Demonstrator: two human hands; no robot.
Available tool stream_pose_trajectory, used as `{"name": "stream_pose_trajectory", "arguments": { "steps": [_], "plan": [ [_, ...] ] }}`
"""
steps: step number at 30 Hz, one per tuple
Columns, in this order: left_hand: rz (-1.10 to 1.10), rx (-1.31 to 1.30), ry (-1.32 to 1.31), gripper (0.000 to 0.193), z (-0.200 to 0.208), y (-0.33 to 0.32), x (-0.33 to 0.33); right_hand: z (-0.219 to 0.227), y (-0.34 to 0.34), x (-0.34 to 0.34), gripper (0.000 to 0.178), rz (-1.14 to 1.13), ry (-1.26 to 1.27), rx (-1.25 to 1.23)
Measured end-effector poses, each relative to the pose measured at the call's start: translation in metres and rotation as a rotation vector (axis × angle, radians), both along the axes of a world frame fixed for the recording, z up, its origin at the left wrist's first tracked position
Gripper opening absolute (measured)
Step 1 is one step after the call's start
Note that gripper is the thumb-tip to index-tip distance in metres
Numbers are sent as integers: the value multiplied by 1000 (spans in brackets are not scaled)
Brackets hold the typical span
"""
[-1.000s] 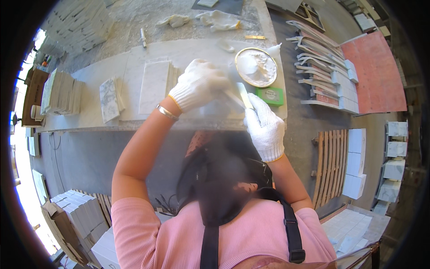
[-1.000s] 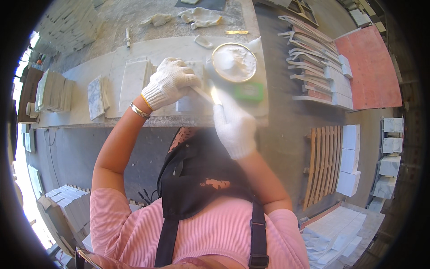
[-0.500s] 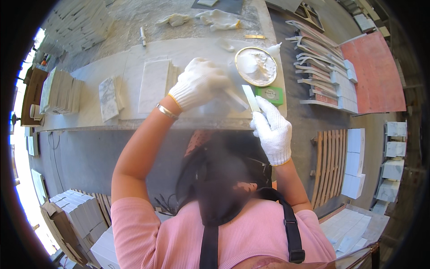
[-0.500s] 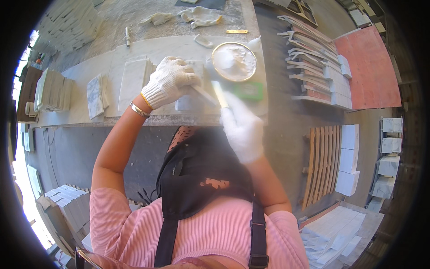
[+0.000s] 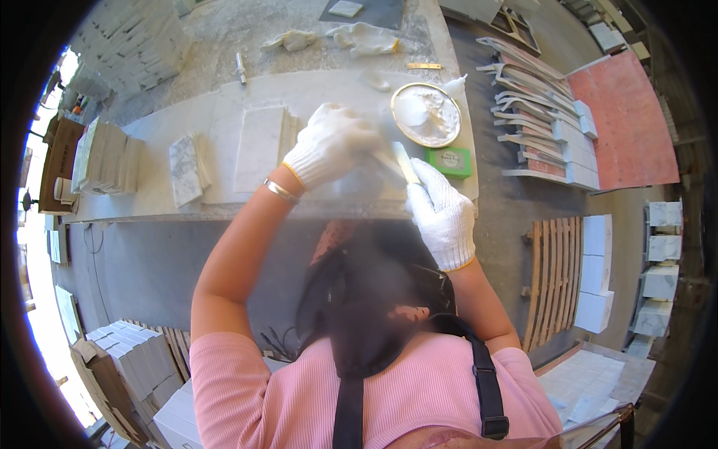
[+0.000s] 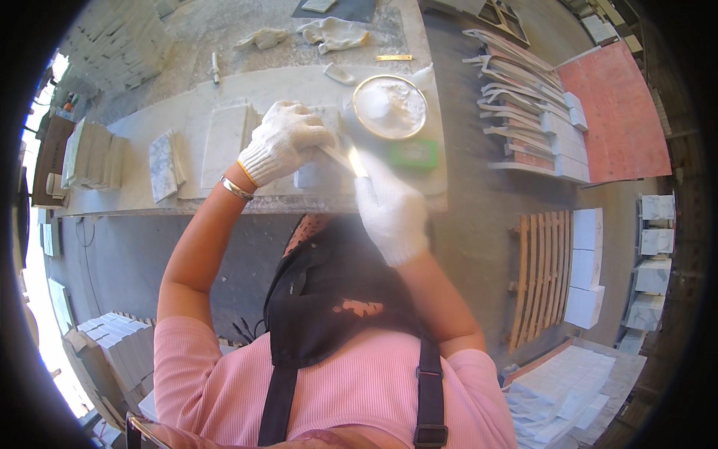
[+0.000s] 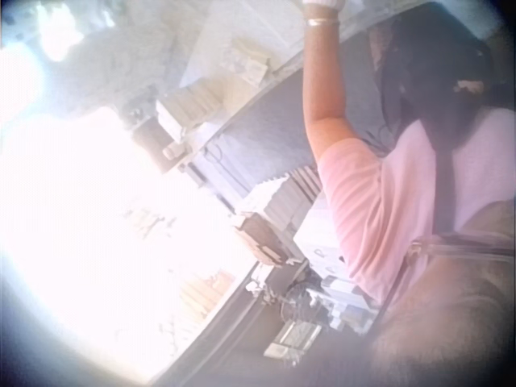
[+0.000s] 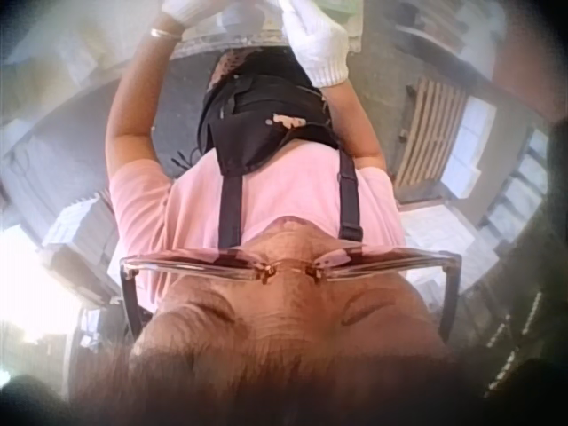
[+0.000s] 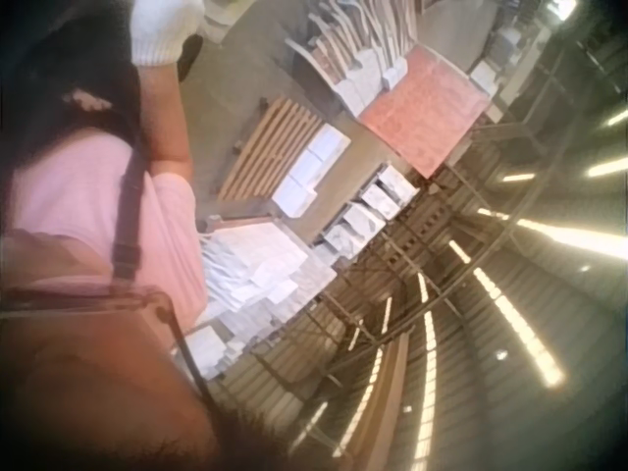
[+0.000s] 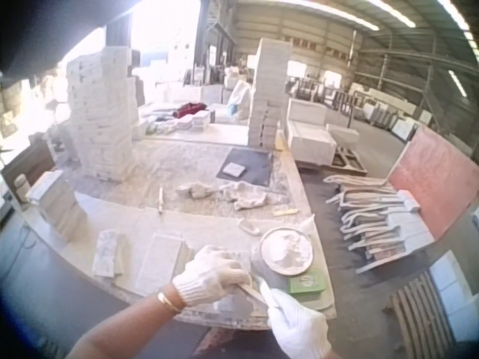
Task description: The person applies a white paste to the edges of rectangular stone tiles using a small metal tool, then smooths the edges with a green block. The person repeats this process on multiple tiles, stacking the finished pieces on the table.
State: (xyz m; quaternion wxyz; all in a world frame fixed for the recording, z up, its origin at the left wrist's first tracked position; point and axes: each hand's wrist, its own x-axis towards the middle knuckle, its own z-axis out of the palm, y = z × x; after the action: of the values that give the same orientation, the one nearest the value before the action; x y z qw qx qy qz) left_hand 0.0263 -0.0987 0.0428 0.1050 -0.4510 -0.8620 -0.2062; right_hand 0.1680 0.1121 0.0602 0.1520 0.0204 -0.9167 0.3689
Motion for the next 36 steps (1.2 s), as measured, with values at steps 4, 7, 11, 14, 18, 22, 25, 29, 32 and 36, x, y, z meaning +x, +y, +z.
{"name": "stream_pose_trajectory", "arguments": {
  "steps": [4,7,11,14,18,22,25,29,32,36],
  "plan": [
    [-3,-14,-9,19,0,-1,-1,-1,2,9,35,-59,11,-30],
    [-8,-8,11,19,-1,1,-2,-8,-6,3,35,-53,105,57],
    [31,-17,9,19,0,1,2,-7,-13,-4,31,10,135,92],
    [114,-11,42,21,-3,-1,19,4,4,4,34,-2,-5,-209],
    [230,125,151,23,-18,-1,68,0,39,17,40,-114,-321,-667],
    [264,10,140,39,-27,5,94,-46,48,15,38,-145,-419,-963],
    [241,-10,22,48,-24,7,96,-78,43,14,39,-188,-471,-1177],
    [224,-60,46,74,-20,13,80,-90,36,8,40,-136,-463,-1231],
    [200,-38,-105,83,-22,15,71,-82,37,1,35,-58,-383,-1129],
    [244,-25,-104,86,-29,17,71,-69,46,-9,32,21,-330,-948]
  ]
}}
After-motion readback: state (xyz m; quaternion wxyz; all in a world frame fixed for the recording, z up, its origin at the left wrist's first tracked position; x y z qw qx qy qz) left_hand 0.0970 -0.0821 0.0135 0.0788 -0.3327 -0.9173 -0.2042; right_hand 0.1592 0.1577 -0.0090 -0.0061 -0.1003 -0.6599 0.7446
